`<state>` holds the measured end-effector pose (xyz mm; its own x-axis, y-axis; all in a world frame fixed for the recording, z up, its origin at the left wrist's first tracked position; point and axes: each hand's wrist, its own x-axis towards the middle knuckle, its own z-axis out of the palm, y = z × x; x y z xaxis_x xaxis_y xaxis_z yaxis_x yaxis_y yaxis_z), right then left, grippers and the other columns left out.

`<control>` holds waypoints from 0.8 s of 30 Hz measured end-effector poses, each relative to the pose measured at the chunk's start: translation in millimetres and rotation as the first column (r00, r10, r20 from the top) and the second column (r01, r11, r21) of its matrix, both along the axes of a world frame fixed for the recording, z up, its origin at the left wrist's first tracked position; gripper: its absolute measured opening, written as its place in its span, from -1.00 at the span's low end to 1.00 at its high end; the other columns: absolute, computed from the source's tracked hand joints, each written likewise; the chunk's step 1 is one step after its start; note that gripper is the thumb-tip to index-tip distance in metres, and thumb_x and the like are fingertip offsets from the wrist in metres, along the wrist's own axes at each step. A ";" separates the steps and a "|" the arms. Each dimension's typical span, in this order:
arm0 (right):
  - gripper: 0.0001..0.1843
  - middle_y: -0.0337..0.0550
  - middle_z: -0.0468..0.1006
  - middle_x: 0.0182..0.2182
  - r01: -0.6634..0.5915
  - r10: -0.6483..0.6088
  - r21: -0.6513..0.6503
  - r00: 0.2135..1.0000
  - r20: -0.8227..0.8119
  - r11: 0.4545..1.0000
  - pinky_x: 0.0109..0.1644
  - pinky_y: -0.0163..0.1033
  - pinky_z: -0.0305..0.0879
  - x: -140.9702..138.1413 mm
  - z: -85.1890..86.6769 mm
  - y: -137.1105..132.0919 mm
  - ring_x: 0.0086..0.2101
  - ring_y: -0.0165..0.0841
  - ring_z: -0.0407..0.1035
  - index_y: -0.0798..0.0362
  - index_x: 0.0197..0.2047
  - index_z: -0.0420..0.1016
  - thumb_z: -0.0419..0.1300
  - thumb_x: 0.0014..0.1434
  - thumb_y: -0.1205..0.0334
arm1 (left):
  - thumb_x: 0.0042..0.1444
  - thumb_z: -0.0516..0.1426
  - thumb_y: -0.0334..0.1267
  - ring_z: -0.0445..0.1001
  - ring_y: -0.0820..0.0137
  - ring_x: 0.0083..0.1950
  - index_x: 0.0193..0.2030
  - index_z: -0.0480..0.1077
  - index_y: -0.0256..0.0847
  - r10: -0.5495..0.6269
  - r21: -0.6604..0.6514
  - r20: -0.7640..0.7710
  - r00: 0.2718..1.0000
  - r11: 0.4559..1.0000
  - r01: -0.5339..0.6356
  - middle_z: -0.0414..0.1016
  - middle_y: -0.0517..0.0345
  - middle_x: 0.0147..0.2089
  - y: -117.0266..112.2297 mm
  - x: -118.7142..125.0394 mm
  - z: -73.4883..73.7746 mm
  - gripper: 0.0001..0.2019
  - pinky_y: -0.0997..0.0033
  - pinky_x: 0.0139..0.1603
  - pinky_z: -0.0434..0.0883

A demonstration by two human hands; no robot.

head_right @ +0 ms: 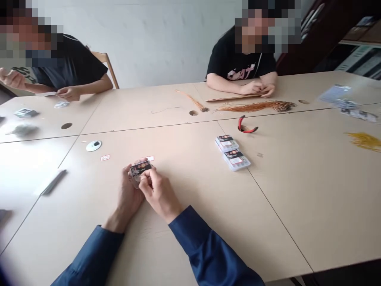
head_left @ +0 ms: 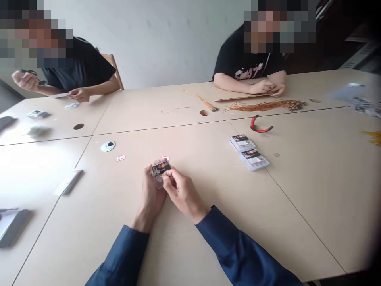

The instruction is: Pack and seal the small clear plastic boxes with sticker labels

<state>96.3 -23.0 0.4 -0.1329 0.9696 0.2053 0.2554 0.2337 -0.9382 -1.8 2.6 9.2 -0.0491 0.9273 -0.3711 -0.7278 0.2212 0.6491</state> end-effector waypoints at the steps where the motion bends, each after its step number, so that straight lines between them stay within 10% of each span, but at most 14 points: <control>1: -0.80 -0.28 0.45 -0.49 0.008 -0.008 0.001 1.000 -0.009 1.000 -0.39 -0.37 0.23 0.1 0.4 0.0 -0.52 -0.43 0.33 0.05 -0.23 0.39 -0.01 0.32 0.19 | 0.20 0.03 -0.17 0.52 0.46 -0.31 -0.18 0.53 -0.29 -0.007 0.010 0.021 1.000 1.000 0.006 0.56 0.12 -0.23 -0.7 -1.4 -0.8 -0.70 0.53 -0.24 0.46; 16: -0.67 -0.38 0.24 -0.69 0.152 -0.152 -0.011 0.988 0.003 0.988 -0.49 -0.39 0.14 9.6 2.9 -2.1 -0.64 -0.50 0.19 -0.01 -0.55 0.13 -0.03 0.26 0.19 | 0.24 0.00 -0.14 0.56 0.29 -0.28 -0.19 0.51 -0.29 -0.110 0.084 0.143 0.984 0.992 0.099 0.57 0.02 -0.22 -0.4 -12.4 2.0 -0.68 0.31 -0.23 0.50; 24: -0.74 -0.19 0.59 -0.43 0.065 -0.068 -0.029 0.989 -0.130 0.997 -0.25 -0.35 0.44 13.6 16.3 -11.7 -0.38 -0.40 0.53 0.07 -0.27 0.49 0.11 0.27 0.07 | 0.18 0.00 -0.22 0.58 0.23 -0.32 -0.23 0.51 -0.32 -0.048 -0.004 0.100 0.994 0.999 0.049 0.59 -0.05 -0.22 5.9 -12.4 8.4 -0.71 0.28 -0.37 0.55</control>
